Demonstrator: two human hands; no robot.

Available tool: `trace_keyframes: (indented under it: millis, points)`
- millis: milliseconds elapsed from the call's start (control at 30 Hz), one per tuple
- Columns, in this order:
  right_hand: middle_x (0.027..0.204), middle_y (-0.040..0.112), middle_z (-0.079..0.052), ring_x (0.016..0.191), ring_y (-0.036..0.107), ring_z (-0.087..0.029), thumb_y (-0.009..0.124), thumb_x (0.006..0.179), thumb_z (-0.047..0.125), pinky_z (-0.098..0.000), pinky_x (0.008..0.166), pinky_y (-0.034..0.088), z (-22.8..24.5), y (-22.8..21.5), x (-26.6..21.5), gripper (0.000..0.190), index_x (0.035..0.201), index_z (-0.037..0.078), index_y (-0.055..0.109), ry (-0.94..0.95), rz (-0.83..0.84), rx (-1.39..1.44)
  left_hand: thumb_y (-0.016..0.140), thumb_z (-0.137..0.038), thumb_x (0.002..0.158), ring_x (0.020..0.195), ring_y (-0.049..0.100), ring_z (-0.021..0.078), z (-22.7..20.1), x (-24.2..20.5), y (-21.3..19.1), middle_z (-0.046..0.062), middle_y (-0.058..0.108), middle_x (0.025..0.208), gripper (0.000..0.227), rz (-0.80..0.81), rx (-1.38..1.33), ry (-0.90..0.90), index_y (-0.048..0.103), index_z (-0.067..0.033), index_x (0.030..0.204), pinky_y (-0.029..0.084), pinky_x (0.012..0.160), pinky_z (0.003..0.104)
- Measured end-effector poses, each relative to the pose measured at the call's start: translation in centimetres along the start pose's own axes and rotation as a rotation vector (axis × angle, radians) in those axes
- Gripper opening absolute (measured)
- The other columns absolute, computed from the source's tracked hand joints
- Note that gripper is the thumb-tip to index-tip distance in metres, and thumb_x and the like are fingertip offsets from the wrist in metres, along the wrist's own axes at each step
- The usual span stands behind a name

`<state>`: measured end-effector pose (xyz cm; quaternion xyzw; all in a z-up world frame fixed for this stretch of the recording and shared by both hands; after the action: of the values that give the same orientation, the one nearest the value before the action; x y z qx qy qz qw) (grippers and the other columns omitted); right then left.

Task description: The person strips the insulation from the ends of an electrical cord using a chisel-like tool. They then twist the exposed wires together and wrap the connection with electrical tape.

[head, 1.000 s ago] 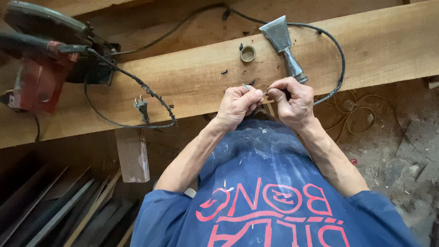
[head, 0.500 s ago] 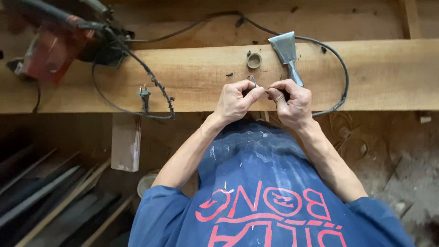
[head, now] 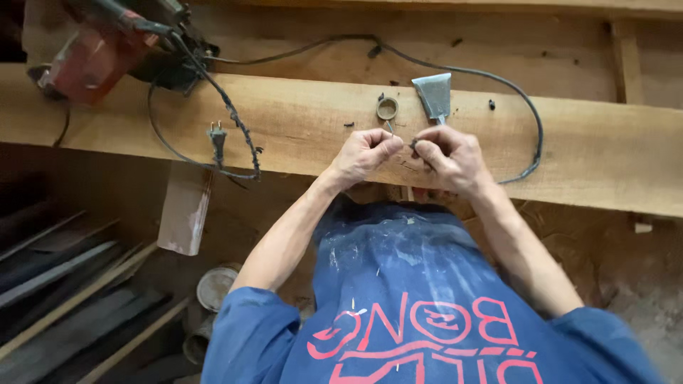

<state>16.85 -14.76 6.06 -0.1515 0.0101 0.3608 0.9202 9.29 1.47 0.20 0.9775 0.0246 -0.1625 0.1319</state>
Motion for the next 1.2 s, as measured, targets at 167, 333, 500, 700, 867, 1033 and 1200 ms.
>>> trace_keyframes:
  millis: [167, 333, 500, 700, 867, 1033, 1200]
  points:
    - [0.090, 0.075, -0.005, 0.079, 0.067, -0.008, 0.074, 0.095, 0.015, -0.0253, 0.067, 0.055, 1.5, 0.4, 0.9, 0.026, 0.116, 0.001, 0.069, -0.004, 0.057, 0.016, 0.070, -0.031, 0.100, 0.062, 0.047, 0.0013, 0.1, 0.3, -1.0, -0.008, 0.058, 0.073, 0.025, 0.041, -0.025, -0.029, 0.073, -0.0059, 0.097, 0.036, 0.054, 0.020]
    - [0.092, 0.075, -0.010, 0.078, 0.073, -0.017, 0.074, 0.096, 0.007, -0.0314, 0.069, 0.058, 3.7, 2.6, 0.6, 0.013, 0.108, 0.002, 0.072, -0.162, -0.092, -0.255, 0.065, -0.029, 0.105, 0.064, 0.046, 0.0013, -0.8, 0.5, -2.1, -0.008, 0.057, 0.069, 0.033, -0.047, 0.177, 0.059, 0.069, -0.0047, 0.082, 0.038, 0.054, 0.023]
    - [0.091, 0.070, -0.013, 0.080, 0.070, -0.028, 0.072, 0.093, -0.001, -0.0365, 0.071, 0.055, 4.8, 4.1, -0.1, 0.008, 0.101, 0.001, 0.069, -0.236, -0.267, -0.360, 0.063, -0.025, 0.104, 0.064, 0.040, 0.0014, -1.2, 0.1, -2.4, -0.009, 0.052, 0.068, 0.030, 0.004, 0.210, 0.117, 0.071, -0.0039, 0.085, 0.034, 0.054, 0.024]
    - [0.085, 0.067, -0.013, 0.076, 0.067, -0.029, 0.074, 0.089, -0.003, -0.0371, 0.068, 0.052, 4.2, 4.5, -1.2, 0.011, 0.099, 0.002, 0.070, -0.170, -0.390, -0.373, 0.063, -0.024, 0.103, 0.060, 0.043, 0.0023, 0.2, 1.0, -2.2, -0.007, 0.054, 0.066, 0.030, 0.111, 0.129, 0.034, 0.071, -0.0021, 0.084, 0.035, 0.052, 0.023]
    - [0.089, 0.069, -0.013, 0.078, 0.068, -0.027, 0.073, 0.092, -0.002, -0.0352, 0.070, 0.053, 2.1, 5.0, -1.8, 0.010, 0.100, 0.003, 0.071, -0.132, -0.441, -0.346, 0.063, -0.025, 0.106, 0.064, 0.046, 0.0022, 1.9, 1.6, -2.3, -0.006, 0.057, 0.071, 0.030, 0.172, 0.109, 0.043, 0.071, -0.0027, 0.087, 0.038, 0.055, 0.023]
    - [0.096, 0.071, -0.015, 0.086, 0.069, -0.028, 0.080, 0.085, 0.009, -0.0359, 0.075, 0.056, 1.6, 2.7, 0.2, 0.044, 0.124, 0.001, 0.063, -0.052, -0.241, -0.180, 0.060, -0.036, 0.102, 0.054, 0.048, 0.0042, 1.9, 3.6, -3.3, -0.004, 0.059, 0.069, 0.035, 0.202, 0.014, -0.286, 0.075, -0.0043, 0.096, 0.039, 0.048, 0.022]
    - [0.111, 0.069, -0.014, 0.096, 0.068, -0.030, 0.067, 0.101, 0.005, -0.0367, 0.084, 0.058, 0.4, 0.4, 3.7, 0.034, 0.134, 0.012, 0.067, -0.158, -0.298, -0.453, 0.060, -0.039, 0.102, 0.059, 0.053, 0.0030, 1.7, 2.6, -4.2, -0.003, 0.063, 0.077, 0.038, 0.152, -0.187, -0.259, 0.073, -0.0033, 0.107, 0.042, 0.052, 0.019]
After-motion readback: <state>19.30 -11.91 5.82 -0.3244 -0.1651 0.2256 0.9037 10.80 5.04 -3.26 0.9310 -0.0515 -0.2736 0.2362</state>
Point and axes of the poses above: each hand's wrist, its own x-axis towards the middle knuckle, its own y-axis out of the palm, z = x × y, the point moved 7 cm from there along x, towards the middle knuckle
